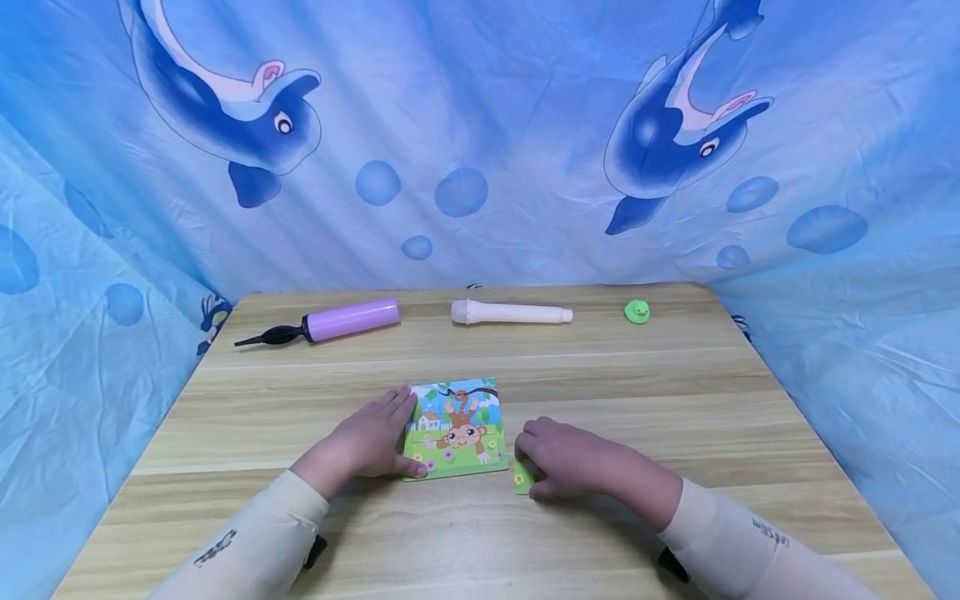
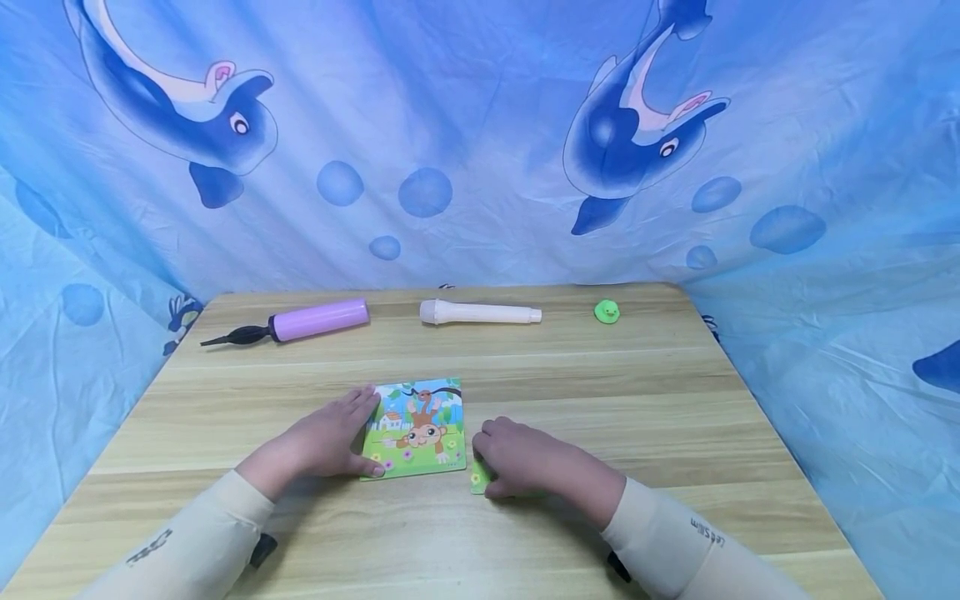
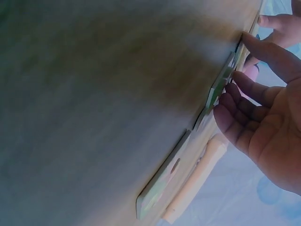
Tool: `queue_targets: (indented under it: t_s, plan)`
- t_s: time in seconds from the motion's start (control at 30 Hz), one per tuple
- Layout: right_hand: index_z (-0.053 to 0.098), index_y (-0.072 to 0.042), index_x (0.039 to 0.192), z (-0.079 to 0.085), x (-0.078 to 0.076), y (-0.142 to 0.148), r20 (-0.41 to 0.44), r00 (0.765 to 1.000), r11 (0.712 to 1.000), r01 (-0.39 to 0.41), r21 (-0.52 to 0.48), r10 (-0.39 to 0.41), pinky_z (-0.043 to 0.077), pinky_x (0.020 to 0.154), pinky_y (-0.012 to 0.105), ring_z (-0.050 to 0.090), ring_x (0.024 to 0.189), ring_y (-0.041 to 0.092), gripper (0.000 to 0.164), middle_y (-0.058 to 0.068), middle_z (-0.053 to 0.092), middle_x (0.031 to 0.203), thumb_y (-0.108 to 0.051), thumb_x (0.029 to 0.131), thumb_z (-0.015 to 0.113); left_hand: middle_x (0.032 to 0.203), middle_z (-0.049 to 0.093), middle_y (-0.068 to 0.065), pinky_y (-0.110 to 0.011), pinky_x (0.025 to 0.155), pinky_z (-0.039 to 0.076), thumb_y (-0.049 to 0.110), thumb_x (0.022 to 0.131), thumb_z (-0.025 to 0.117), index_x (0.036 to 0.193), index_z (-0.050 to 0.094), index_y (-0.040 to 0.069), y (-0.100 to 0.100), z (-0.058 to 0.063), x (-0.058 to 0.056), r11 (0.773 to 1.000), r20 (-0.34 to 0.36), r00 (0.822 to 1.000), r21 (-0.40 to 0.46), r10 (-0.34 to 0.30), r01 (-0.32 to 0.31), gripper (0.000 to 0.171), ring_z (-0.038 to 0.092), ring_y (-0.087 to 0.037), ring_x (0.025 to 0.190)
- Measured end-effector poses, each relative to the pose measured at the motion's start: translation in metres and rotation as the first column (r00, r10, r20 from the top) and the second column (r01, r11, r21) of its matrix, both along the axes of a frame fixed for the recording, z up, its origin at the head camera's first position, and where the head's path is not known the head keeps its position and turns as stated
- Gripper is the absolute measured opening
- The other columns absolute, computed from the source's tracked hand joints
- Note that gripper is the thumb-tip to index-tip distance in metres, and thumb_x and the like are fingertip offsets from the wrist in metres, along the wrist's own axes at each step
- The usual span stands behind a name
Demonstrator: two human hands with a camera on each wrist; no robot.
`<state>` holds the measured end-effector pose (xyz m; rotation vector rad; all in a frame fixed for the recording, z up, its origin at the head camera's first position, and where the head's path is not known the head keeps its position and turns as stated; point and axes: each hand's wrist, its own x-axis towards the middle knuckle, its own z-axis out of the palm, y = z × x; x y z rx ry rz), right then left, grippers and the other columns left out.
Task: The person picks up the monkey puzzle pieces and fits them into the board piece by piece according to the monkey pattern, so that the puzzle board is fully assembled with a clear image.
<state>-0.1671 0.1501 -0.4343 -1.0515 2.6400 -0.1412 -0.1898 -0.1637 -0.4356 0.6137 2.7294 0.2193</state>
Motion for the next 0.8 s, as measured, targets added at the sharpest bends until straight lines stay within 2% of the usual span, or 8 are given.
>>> queue_targets:
  t_s: [0.17,0.37,0.53,0.8]
  plan:
    - [0.059,-0.017,0.103,0.004,0.001,0.001,0.026,1.0,1.0,0.017,-0.021,-0.016,0.043,0.067,0.023,0.044,0.083,0.008,0.031,-0.011,0.046,0.087,-0.029,0.081,0.076,0.162,0.018,-0.021,-0.054,0.12,0.022,0.066,0.074,0.073,0.154,0.025,-0.002,0.0,0.001,0.001,1.0,0.003,1.0,0.004,0.001,-0.001,0.115,0.018,-0.04,0.149]
    - [0.057,-0.019,0.104,0.013,-0.003,-0.001,0.05,0.998,0.996,0.032,-0.085,-0.028,0.043,0.069,0.023,0.044,0.084,0.008,0.029,-0.01,0.046,0.088,-0.03,0.083,0.074,0.162,0.018,-0.021,-0.053,0.12,0.023,0.066,0.074,0.073,0.154,0.025,-0.002,0.0,0.002,0.001,1.0,0.004,1.0,0.009,0.002,-0.002,0.115,0.019,-0.039,0.149]
    - [0.055,-0.02,0.099,0.013,-0.008,-0.019,0.009,0.999,0.991,-0.042,-0.126,0.043,0.041,0.068,0.021,0.043,0.083,0.008,0.025,-0.01,0.045,0.087,-0.035,0.088,0.072,0.162,0.019,-0.021,-0.053,0.12,0.024,0.067,0.074,0.073,0.153,0.025,-0.002,-0.001,0.003,0.002,1.0,0.007,1.0,0.002,0.012,-0.012,0.115,0.02,-0.039,0.149]
    - [0.054,-0.022,0.101,0.01,-0.019,-0.056,-0.066,0.988,0.98,-0.151,-0.133,0.143,0.042,0.071,0.019,0.044,0.085,0.007,0.025,-0.011,0.046,0.092,-0.037,0.089,0.07,0.161,0.021,-0.022,-0.055,0.118,0.026,0.067,0.074,0.073,0.153,0.028,0.001,-0.002,0.0,0.0,1.0,-0.019,1.0,0.029,-0.006,0.006,0.112,0.023,-0.04,0.147]
